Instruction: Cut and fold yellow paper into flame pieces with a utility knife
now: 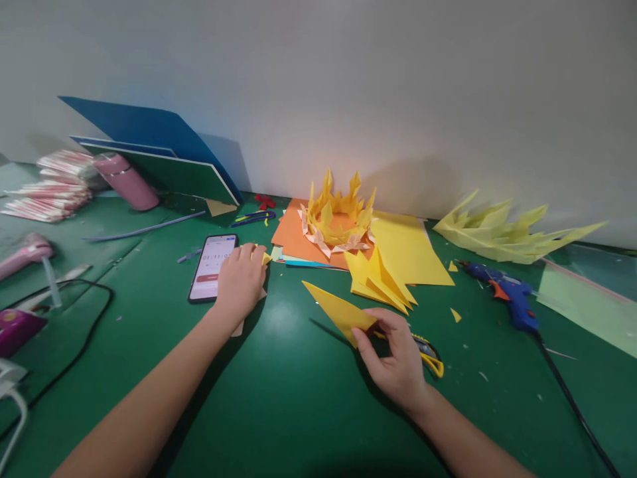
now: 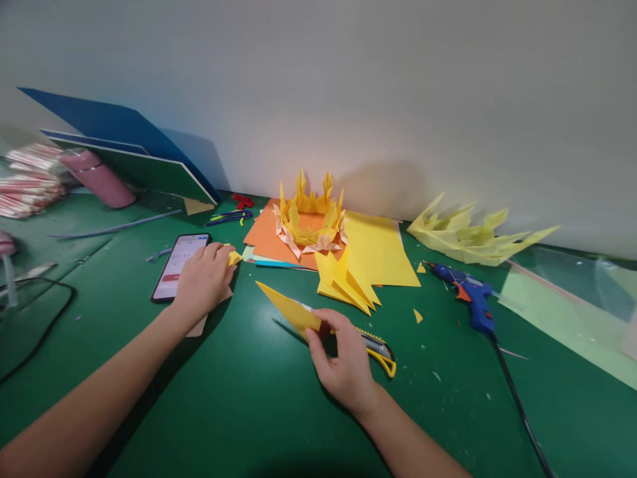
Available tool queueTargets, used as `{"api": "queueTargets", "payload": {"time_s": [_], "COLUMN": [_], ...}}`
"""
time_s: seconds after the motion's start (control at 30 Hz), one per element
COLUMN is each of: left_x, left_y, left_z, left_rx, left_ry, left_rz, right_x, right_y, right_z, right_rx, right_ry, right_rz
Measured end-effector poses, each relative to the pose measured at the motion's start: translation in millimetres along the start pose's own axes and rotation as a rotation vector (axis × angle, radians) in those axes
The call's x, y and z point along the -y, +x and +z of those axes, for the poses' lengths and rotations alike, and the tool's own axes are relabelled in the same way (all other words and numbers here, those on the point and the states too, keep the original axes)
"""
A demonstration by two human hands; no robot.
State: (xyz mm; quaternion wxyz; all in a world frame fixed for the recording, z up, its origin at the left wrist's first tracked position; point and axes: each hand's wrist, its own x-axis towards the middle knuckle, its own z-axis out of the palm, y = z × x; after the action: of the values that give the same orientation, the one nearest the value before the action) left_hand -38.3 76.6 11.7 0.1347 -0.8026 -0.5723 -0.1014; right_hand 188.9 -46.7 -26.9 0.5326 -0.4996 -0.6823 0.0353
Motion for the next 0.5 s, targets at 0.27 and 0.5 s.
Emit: {"api": "queueTargets", "payload": {"time_s": [0.27, 0.5], "left_x": [3, -3], "left_y": [2, -3], "left_z": [4.2, -11.7], "left_rx": [-0.076, -0.080], "left_ry": [-0.022, -0.111], "left_rz": [-0.043, 0.039], "right_x": [1, 1], "right_y": [1, 1], "right_z": [1, -1], "right_rx": [0.013, 0.022], "right_ry": [0.040, 0.012], "right_rz": [0.003, 0.017]}}
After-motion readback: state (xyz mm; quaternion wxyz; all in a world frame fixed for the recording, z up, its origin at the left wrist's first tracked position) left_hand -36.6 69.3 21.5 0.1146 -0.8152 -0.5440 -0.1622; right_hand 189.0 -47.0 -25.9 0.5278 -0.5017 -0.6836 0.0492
